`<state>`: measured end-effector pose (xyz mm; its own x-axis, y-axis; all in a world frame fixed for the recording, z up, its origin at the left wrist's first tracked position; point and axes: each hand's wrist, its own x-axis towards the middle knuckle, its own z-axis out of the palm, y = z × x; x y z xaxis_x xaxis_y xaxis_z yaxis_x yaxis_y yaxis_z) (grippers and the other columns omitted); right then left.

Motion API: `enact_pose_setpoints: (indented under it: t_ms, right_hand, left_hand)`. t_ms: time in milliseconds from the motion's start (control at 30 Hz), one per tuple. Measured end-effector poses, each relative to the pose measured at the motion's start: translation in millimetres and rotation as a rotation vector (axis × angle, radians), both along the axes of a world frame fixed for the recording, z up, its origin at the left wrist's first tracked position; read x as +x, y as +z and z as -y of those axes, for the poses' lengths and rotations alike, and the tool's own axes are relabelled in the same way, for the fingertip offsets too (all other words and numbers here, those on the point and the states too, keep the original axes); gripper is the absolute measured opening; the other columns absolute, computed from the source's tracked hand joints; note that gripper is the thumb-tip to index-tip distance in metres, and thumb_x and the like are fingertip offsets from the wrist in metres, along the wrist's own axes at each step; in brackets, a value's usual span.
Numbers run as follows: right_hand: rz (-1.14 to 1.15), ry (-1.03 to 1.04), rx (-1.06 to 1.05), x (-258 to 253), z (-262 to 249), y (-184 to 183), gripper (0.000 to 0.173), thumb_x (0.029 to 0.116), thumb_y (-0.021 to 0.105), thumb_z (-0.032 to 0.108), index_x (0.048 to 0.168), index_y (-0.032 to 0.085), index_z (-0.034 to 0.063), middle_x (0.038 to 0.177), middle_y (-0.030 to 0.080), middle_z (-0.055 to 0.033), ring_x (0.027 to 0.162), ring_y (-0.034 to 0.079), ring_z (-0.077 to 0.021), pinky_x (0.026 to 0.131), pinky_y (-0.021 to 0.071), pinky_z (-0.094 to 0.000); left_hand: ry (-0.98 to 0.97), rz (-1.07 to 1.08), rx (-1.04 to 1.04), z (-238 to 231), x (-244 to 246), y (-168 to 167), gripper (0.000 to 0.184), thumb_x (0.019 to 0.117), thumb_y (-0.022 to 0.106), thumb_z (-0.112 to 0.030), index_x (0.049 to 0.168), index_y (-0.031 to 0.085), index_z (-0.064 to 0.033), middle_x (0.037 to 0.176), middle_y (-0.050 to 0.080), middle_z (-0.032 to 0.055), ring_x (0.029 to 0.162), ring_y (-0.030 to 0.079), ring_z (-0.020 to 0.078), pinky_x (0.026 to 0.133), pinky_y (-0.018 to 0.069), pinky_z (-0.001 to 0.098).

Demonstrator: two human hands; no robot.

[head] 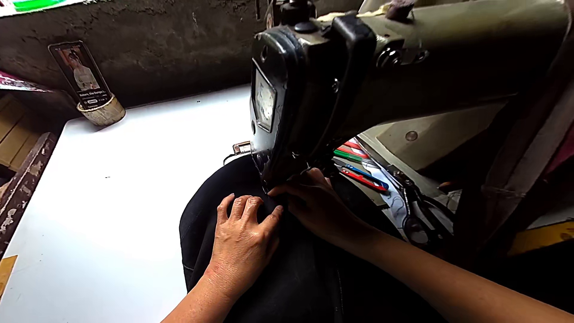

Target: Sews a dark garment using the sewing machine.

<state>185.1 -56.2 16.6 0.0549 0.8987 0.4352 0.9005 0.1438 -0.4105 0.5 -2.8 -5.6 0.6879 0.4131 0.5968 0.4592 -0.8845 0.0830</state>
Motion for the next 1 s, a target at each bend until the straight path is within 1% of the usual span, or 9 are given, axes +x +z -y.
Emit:
enact_pose_setpoints:
  t_ms: [100, 233, 333, 433, 500, 567, 733, 900, 1000]
  right_hand:
    - [0.023, -0.012, -0.019, -4.1, -2.3, 0.5, 0.036, 0.0854, 0.054, 0.003, 0.106, 0.078, 0.0195, 0.092, 0.064, -0.0045, 0.096, 0.057, -0.0302, 0.075, 0.0395, -0.0484]
    - [0.028, -0.004, -0.032, -6.6, -5.0, 1.9, 0.036, 0.0816, 0.054, -0.001, 0.1, 0.077, 0.0185, 0.101, 0.068, -0.007, 0.108, 0.061, -0.034, 0.078, 0.0419, -0.0561]
    - [0.002, 0.013, -0.074, -4.9, -4.0, 6.1, 0.029, 0.082, 0.056, -0.005, 0.091, 0.075, 0.0156, 0.093, 0.065, -0.0047, 0.103, 0.061, -0.0304, 0.079, 0.0415, -0.0545]
    - [-0.051, -0.003, -0.071, -4.6, -1.5, 6.3, 0.021, 0.0826, 0.055, -0.006, 0.08, 0.069, 0.0105, 0.089, 0.062, -0.0057, 0.098, 0.059, -0.0288, 0.08, 0.0407, -0.0527]
    - [-0.033, -0.016, -0.037, -4.9, -1.1, 3.8, 0.019, 0.0845, 0.054, -0.001, 0.084, 0.069, 0.0105, 0.09, 0.062, -0.0056, 0.095, 0.059, -0.0277, 0.078, 0.0413, -0.0505]
    - [-0.011, -0.032, -0.021, -6.1, -2.4, 2.2, 0.023, 0.088, 0.053, 0.003, 0.093, 0.073, 0.0126, 0.092, 0.063, -0.0043, 0.094, 0.059, -0.0268, 0.077, 0.0425, -0.0508]
    - [0.013, -0.059, -0.019, -9.6, -5.0, 0.1, 0.028, 0.0923, 0.052, 0.008, 0.103, 0.076, 0.016, 0.099, 0.066, -0.0062, 0.102, 0.06, -0.0301, 0.079, 0.0413, -0.0528]
    - [0.033, -0.012, 0.017, -10.9, -9.3, -0.1, 0.025, 0.088, 0.054, 0.004, 0.095, 0.075, 0.0149, 0.094, 0.065, -0.006, 0.097, 0.062, -0.0285, 0.077, 0.0427, -0.0504]
    - [0.046, 0.021, 0.014, -9.1, -8.4, -1.1, 0.018, 0.0875, 0.055, 0.008, 0.083, 0.07, 0.0158, 0.088, 0.066, -0.0017, 0.095, 0.065, -0.0251, 0.081, 0.0486, -0.0531]
  left_hand:
    - [-0.007, 0.012, 0.001, -0.1, 0.2, 0.3, 0.029, 0.0941, 0.059, -0.028, 0.113, 0.08, -0.0252, 0.107, 0.071, 0.009, 0.108, 0.065, 0.0288, 0.101, 0.043, 0.0526]
    - [0.0, 0.018, -0.002, 0.7, 0.5, 0.2, 0.028, 0.0934, 0.059, -0.028, 0.112, 0.081, -0.0247, 0.107, 0.071, 0.0087, 0.108, 0.065, 0.0279, 0.1, 0.0438, 0.0508]
    - [-0.006, 0.027, -0.016, 1.1, 0.4, 0.4, 0.027, 0.0924, 0.061, -0.029, 0.109, 0.081, -0.0245, 0.106, 0.071, 0.0089, 0.107, 0.065, 0.0282, 0.098, 0.0444, 0.0501]
    - [-0.011, 0.043, -0.029, 0.9, 0.3, 0.7, 0.024, 0.0916, 0.063, -0.029, 0.105, 0.082, -0.0247, 0.104, 0.071, 0.0088, 0.106, 0.065, 0.0282, 0.097, 0.0448, 0.0492]
    - [-0.016, 0.057, -0.04, 1.0, -0.4, 1.1, 0.023, 0.0912, 0.064, -0.028, 0.104, 0.082, -0.0238, 0.105, 0.071, 0.0082, 0.106, 0.065, 0.0274, 0.097, 0.0446, 0.0479]
    - [-0.021, 0.072, -0.045, 0.9, -0.6, 1.5, 0.021, 0.0906, 0.064, -0.028, 0.102, 0.082, -0.0222, 0.104, 0.07, 0.0078, 0.106, 0.065, 0.027, 0.096, 0.0448, 0.0476]
    - [-0.014, 0.085, -0.033, 0.3, -0.4, 2.2, 0.018, 0.0907, 0.066, -0.028, 0.097, 0.082, -0.0217, 0.096, 0.07, 0.0057, 0.098, 0.065, 0.0254, 0.09, 0.0459, 0.046]
    - [-0.005, 0.09, -0.043, 0.0, 0.3, 1.4, 0.017, 0.0899, 0.067, -0.028, 0.095, 0.081, -0.0224, 0.092, 0.068, 0.0038, 0.093, 0.064, 0.0235, 0.088, 0.0455, 0.0445]
    - [0.019, 0.11, -0.057, 4.4, 4.4, 0.0, 0.014, 0.09, 0.067, -0.029, 0.092, 0.08, -0.0235, 0.09, 0.07, 0.0024, 0.094, 0.067, 0.0235, 0.088, 0.0492, 0.0469]
